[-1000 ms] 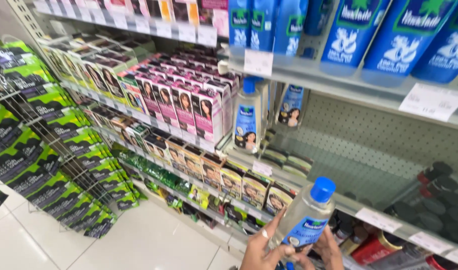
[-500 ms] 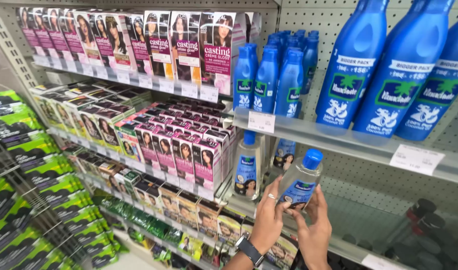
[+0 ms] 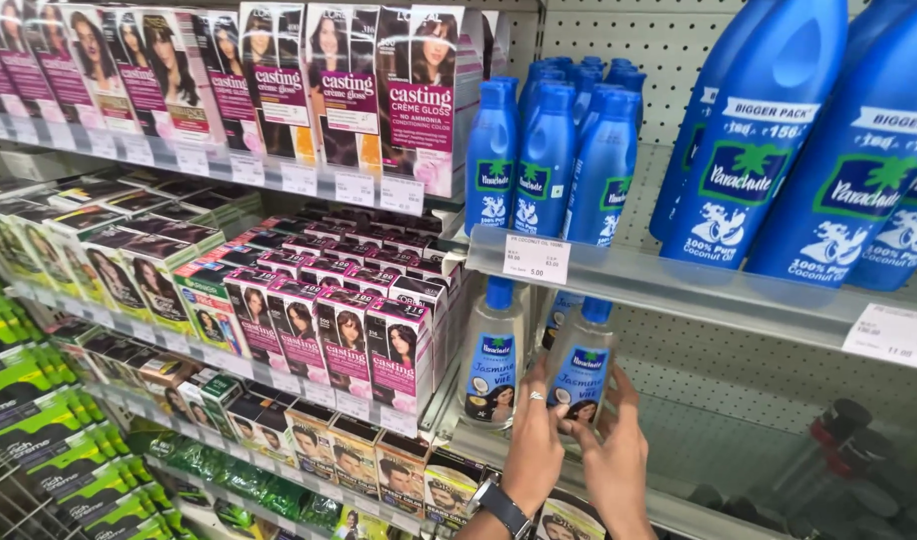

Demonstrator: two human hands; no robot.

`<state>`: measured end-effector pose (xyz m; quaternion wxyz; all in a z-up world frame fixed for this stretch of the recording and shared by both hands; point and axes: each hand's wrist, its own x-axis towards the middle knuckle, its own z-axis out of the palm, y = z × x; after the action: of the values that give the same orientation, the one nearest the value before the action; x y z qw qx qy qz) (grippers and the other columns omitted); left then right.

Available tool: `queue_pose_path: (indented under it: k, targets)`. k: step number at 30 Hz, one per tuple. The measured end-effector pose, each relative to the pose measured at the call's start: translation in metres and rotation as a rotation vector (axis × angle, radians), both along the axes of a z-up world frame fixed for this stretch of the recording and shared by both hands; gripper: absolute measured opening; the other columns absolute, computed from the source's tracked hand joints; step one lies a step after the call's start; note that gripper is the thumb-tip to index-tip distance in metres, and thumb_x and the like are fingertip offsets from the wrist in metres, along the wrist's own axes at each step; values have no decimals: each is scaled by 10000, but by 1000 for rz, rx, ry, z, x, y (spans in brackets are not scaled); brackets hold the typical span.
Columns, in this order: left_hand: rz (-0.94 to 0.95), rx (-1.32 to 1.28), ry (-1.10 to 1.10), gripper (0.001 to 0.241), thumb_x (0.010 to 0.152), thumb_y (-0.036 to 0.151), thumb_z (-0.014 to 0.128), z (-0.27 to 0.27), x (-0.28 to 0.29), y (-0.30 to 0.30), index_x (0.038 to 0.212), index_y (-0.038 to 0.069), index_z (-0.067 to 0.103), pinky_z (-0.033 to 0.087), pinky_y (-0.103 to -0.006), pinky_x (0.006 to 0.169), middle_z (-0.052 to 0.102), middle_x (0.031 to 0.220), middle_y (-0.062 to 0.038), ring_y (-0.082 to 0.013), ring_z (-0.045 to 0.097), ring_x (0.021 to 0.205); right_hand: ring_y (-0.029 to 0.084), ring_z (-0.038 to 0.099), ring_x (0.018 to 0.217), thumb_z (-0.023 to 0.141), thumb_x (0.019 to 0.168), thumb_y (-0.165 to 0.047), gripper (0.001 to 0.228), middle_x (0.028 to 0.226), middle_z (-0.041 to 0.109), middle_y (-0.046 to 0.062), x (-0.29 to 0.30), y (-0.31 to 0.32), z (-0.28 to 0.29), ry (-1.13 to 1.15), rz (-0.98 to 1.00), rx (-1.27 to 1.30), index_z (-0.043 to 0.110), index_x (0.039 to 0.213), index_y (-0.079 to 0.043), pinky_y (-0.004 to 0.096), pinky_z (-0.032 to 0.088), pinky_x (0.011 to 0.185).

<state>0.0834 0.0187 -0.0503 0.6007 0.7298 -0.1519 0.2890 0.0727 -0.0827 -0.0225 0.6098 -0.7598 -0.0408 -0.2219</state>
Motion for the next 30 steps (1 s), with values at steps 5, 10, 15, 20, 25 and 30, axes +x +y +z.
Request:
queue_pose_path:
  k: [5, 10, 15, 20, 25, 30]
  targets:
    - [34, 88, 49, 894, 756, -183, 469, 9, -7, -2, 1583, 2, 187, 458, -447, 1059, 344, 1561, -281, -443, 421, 1413, 285, 725, 1082, 677, 804, 93, 850, 1398, 605, 181, 10, -2, -3, 6, -65, -166, 290, 1525, -134, 403, 603, 866]
    - [176, 294, -18, 793, 886, -127, 473, 0, -2, -8, 1591, -83, 111, 377, -476, 1135, 253, 1607, -341, -490, 332, 1456, 407, 735, 987, 687, 840, 0, 843, 1146, 717, 245, 4, 7, 9, 49, -153, -301, 272, 1551, -179, 505, 557, 821]
    - [279, 430, -57, 750, 926, -59, 505, -9, 3, -13, 1560, -148, 114, 383, -461, 1138, 258, 1575, -378, -506, 321, 1455, 478, 707, 955, 671, 854, -42, 832, 1070, 714, 292, 15, 6, 3, 33, -171, -387, 266, 1565, -193, 543, 548, 783]
    - [316, 533, -95, 724, 916, -74, 500, -12, 9, -14, 1525, -216, 134, 389, -444, 1157, 264, 1549, -416, -515, 315, 1466, 500, 691, 954, 658, 887, -72, 760, 1113, 683, 308, 26, 5, 3, -63, -154, -403, 284, 1544, -157, 559, 543, 750]
    - [278, 570, -30, 740, 885, -99, 480, -4, 14, -15, 1498, -258, 98, 372, -441, 1152, 186, 1565, -448, -524, 238, 1485, 473, 699, 982, 656, 871, -82, 763, 1115, 688, 289, 38, 4, 5, -77, -129, -421, 297, 1541, -152, 538, 550, 783]
    - [281, 628, -85, 721, 897, -85, 474, -19, 29, -18, 1478, -280, 93, 319, -477, 1193, 139, 1555, -498, -571, 195, 1487, 499, 674, 1010, 651, 900, -113, 755, 1155, 674, 302, 48, 2, 3, -118, -137, -456, 287, 1560, -147, 553, 536, 796]
